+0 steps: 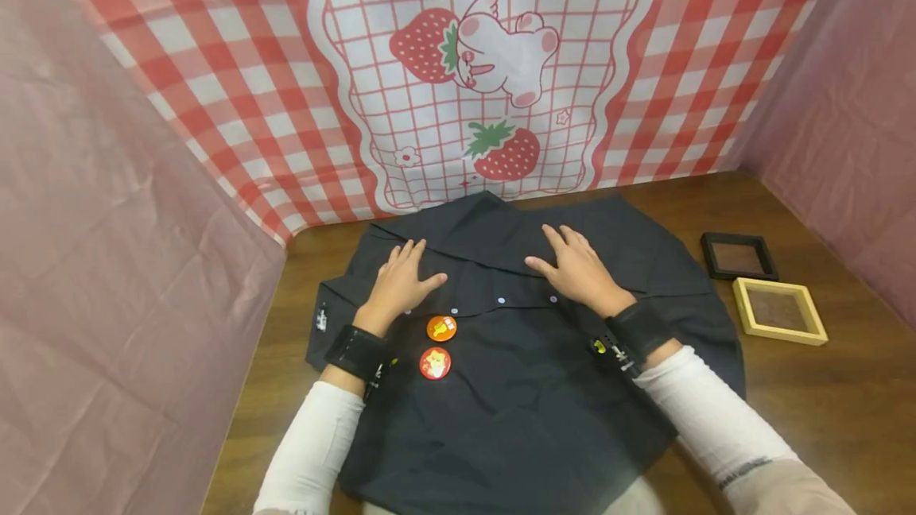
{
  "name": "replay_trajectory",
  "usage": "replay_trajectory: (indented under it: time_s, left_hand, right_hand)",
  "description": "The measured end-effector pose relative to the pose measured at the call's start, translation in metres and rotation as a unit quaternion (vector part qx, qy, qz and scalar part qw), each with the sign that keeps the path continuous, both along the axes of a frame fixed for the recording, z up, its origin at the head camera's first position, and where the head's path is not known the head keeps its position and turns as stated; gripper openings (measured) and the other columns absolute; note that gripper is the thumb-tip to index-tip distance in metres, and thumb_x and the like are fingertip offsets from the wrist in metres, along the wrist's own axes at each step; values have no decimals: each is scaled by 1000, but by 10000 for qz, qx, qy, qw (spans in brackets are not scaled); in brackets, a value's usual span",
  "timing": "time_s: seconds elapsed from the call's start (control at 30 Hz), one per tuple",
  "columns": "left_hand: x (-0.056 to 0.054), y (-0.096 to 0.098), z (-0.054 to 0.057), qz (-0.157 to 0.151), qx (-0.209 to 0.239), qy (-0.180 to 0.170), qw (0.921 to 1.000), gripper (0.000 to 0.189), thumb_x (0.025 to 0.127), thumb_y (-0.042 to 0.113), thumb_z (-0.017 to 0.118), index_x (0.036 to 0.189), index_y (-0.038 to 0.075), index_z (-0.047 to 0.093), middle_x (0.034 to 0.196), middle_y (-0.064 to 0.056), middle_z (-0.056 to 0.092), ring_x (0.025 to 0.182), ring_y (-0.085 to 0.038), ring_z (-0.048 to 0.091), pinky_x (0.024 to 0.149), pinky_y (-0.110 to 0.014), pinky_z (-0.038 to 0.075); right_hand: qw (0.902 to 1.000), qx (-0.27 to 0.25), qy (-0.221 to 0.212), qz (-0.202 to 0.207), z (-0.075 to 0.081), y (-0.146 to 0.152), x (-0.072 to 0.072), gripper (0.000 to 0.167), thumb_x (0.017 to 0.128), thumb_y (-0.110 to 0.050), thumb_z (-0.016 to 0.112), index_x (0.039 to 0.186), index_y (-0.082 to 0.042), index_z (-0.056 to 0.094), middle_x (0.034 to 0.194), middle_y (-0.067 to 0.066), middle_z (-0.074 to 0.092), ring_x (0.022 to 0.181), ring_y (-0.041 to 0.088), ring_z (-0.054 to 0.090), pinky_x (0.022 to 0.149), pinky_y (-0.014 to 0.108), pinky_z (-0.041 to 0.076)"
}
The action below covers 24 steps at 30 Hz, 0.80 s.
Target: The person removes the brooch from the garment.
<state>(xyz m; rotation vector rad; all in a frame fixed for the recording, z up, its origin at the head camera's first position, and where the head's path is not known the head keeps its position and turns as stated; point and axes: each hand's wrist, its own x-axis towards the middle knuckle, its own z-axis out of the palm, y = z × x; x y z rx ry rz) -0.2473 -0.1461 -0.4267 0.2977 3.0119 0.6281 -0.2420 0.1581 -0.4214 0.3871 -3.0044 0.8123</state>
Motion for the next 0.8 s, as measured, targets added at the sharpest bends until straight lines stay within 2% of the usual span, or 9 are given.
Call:
replay_trajectory:
  time_s: [0.13, 0.27, 0.4, 0.6, 0.8]
  left_hand:
    - [2, 1, 0, -17, -25, 56, 10000, 80, 91, 48, 62, 153, 8, 30, 158, -20, 28, 147, -44, 22, 114, -62, 27]
    - [6, 2, -1, -45, -110, -30, 9999, 81, 91, 48, 62, 151, 3, 32, 158, -19, 29, 147, -41, 23, 115, -60, 26]
    - [7, 3, -2, -139, -111, -57, 9998, 80, 91, 48, 62, 149, 0, 35, 158, -18, 31, 148, -38, 25, 116, -59, 27]
    - [9, 2, -3, -185, -19, -55, 9998, 76, 91, 46, 63, 149, 4, 36, 157, -18, 32, 147, -38, 26, 115, -60, 27]
    - [10, 1, -5, -236, 27, -119, 9996, 75, 91, 47, 62, 149, 7, 38, 156, -16, 35, 145, -37, 31, 115, -59, 28]
  right_hand:
    - [10000, -15, -21, -13, -2, -3, 2, 74, 98, -45, 53, 153, -3, 26, 154, 33, 23, 143, 51, 21, 114, 65, 23]
    - [10000, -37, -40, -17, -6, -5, 6, 74, 98, -44, 54, 153, -3, 26, 154, 33, 24, 143, 51, 22, 113, 64, 24]
    - [9999, -135, 107, -4, -7, -7, 9, 72, 97, -41, 56, 151, 0, 30, 153, 32, 28, 141, 50, 26, 113, 63, 27]
    - [9991, -260, 314, 80, -7, -11, 7, 68, 98, -39, 56, 149, 0, 34, 150, 32, 34, 139, 49, 32, 112, 62, 30]
    - [9993, -205, 249, 165, -8, -16, 5, 67, 98, -40, 56, 148, 0, 37, 148, 30, 38, 136, 48, 37, 110, 62, 33]
